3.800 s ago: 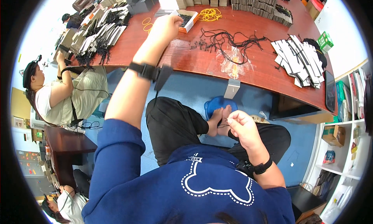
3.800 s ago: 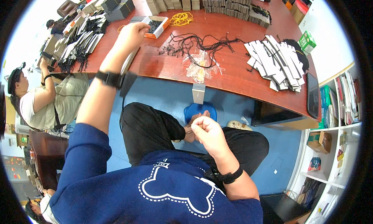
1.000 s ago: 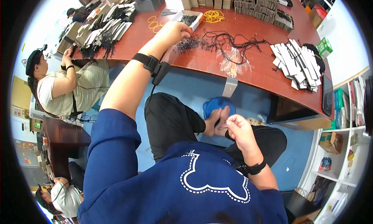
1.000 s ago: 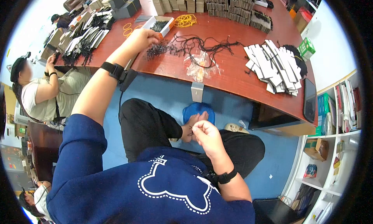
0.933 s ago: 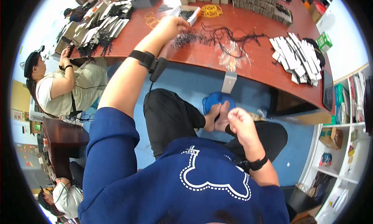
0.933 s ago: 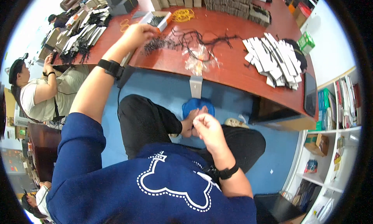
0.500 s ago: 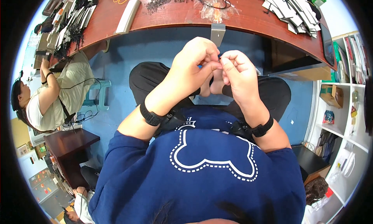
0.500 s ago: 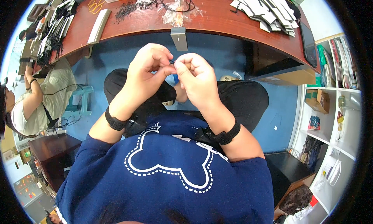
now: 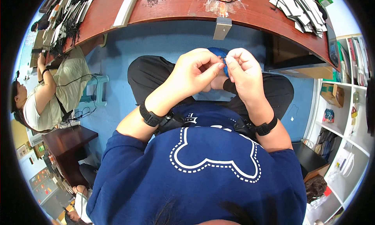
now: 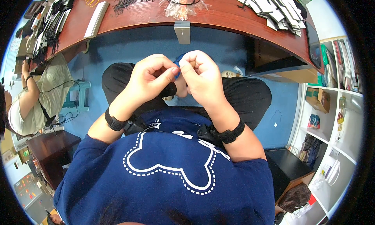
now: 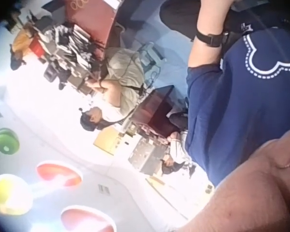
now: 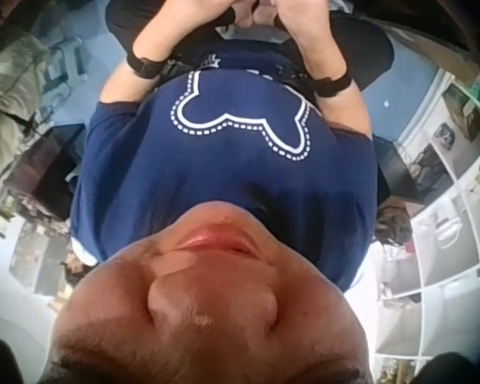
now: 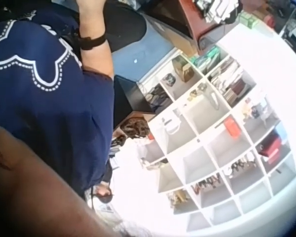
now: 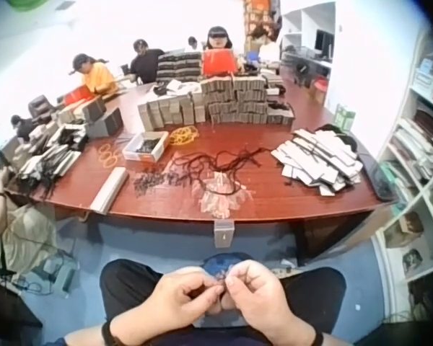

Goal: Manually assembling small components or lanyards while sitting at a workstation.

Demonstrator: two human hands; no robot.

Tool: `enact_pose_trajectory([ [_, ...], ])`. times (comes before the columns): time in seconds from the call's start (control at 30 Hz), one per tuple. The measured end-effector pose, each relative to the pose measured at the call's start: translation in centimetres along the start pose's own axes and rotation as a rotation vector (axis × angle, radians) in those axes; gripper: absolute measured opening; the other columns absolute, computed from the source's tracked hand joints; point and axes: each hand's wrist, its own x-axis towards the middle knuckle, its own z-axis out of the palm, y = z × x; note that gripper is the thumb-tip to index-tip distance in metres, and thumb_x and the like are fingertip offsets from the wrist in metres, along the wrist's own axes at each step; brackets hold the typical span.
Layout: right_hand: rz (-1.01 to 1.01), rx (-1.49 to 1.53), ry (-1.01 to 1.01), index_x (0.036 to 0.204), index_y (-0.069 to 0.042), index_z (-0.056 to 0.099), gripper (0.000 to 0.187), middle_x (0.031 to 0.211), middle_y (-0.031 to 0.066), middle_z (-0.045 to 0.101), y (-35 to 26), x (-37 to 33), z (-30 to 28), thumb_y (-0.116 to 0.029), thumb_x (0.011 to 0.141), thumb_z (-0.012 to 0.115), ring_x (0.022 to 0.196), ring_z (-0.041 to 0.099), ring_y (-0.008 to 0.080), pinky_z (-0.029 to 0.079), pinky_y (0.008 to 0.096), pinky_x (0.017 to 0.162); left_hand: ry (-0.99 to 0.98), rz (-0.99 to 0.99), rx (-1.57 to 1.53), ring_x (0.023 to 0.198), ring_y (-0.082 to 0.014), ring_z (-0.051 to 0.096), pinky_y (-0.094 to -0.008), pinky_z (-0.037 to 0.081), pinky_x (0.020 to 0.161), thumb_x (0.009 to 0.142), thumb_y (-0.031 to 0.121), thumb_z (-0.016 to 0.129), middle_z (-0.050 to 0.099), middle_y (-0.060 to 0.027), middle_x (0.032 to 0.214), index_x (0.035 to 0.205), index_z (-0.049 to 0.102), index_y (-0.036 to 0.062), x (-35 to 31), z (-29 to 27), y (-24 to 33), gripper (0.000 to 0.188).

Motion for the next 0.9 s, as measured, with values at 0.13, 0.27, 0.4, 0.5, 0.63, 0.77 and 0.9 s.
enact_pose_trajectory([
  [0.13, -0.163, -0.083, 0.117, 0.091, -0.004, 0.056, 0.006, 0.078, -0.0034, 0.057, 0.2, 0.0, 0.2, 0.0, 0.089, 0.06, 0.066, 0.05, 0.0003, 0.04, 0.0151, 0.059, 0.141, 0.116, 0.071, 0.059, -0.0096, 0.057, -0.0237, 0.046, 0.053, 0.084, 0.006, 0.064, 0.056, -0.0052, 0.073, 0.08, 0.062, -0.0001, 0.1, 0.4, -0.1, 0.007],
  [0.27, -0.285, -0.126, 0.17, 0.087, -0.004, 0.058, 0.007, 0.071, -0.007, 0.054, 0.6, -0.1, 0.6, -0.001, 0.085, 0.064, 0.06, 0.043, -0.0032, 0.035, 0.0132, 0.051, 0.174, 0.142, 0.105, 0.059, -0.0113, 0.056, -0.0245, 0.046, 0.053, 0.082, 0.005, 0.066, 0.055, -0.0057, 0.073, 0.08, 0.062, 0.0005, 0.3, 1.0, 0.0, 0.006],
  [0.4, -0.306, -0.083, 0.16, 0.088, -0.004, 0.059, 0.007, 0.074, -0.0067, 0.055, 0.9, -0.3, 0.6, 0.0, 0.085, 0.064, 0.061, 0.044, -0.0029, 0.035, 0.0125, 0.053, 0.19, 0.207, 0.194, 0.059, -0.0129, 0.055, -0.0249, 0.045, 0.052, 0.081, 0.006, 0.067, 0.055, -0.0059, 0.072, 0.08, 0.062, 0.0007, 0.5, 1.1, 0.2, 0.007],
  [0.5, -0.295, -0.048, 0.133, 0.089, -0.004, 0.059, 0.005, 0.075, -0.0052, 0.057, 1.0, -0.2, 0.5, -0.002, 0.087, 0.062, 0.06, 0.045, -0.0021, 0.036, 0.0128, 0.053, 0.206, 0.234, 0.221, 0.058, -0.0138, 0.055, -0.0253, 0.045, 0.052, 0.081, 0.006, 0.068, 0.055, -0.0058, 0.071, 0.081, 0.062, 0.0012, 0.5, 1.1, 0.3, 0.007],
  [0.63, -0.223, -0.005, 0.103, 0.09, -0.004, 0.058, 0.002, 0.075, -0.0034, 0.058, 0.8, -0.1, 0.5, -0.004, 0.089, 0.06, 0.06, 0.048, -0.0009, 0.038, 0.0138, 0.052, 0.226, 0.281, 0.255, 0.058, -0.015, 0.055, -0.0259, 0.045, 0.052, 0.08, 0.007, 0.068, 0.056, -0.0059, 0.071, 0.081, 0.063, 0.002, 0.5, 1.0, 0.2, 0.007],
  [0.77, -0.179, 0.023, 0.086, 0.089, -0.004, 0.057, 0.002, 0.073, -0.003, 0.057, 0.7, -0.1, 0.5, -0.004, 0.089, 0.059, 0.057, 0.047, -0.0006, 0.037, 0.0148, 0.049, 0.23, 0.315, 0.285, 0.059, -0.0167, 0.056, -0.0268, 0.046, 0.052, 0.08, 0.008, 0.069, 0.058, -0.0065, 0.072, 0.081, 0.063, 0.0026, 0.5, 0.9, 0.1, 0.008],
  [0.9, -0.212, -0.002, 0.106, 0.088, -0.004, 0.057, 0.003, 0.071, -0.0032, 0.056, 0.7, -0.1, 0.6, -0.004, 0.089, 0.059, 0.056, 0.047, -0.0006, 0.036, 0.0151, 0.047, 0.226, 0.34, 0.344, 0.061, -0.019, 0.058, -0.0281, 0.047, 0.053, 0.08, 0.009, 0.069, 0.058, -0.0068, 0.073, 0.081, 0.063, 0.0032, 0.6, 0.7, 0.3, 0.008],
])
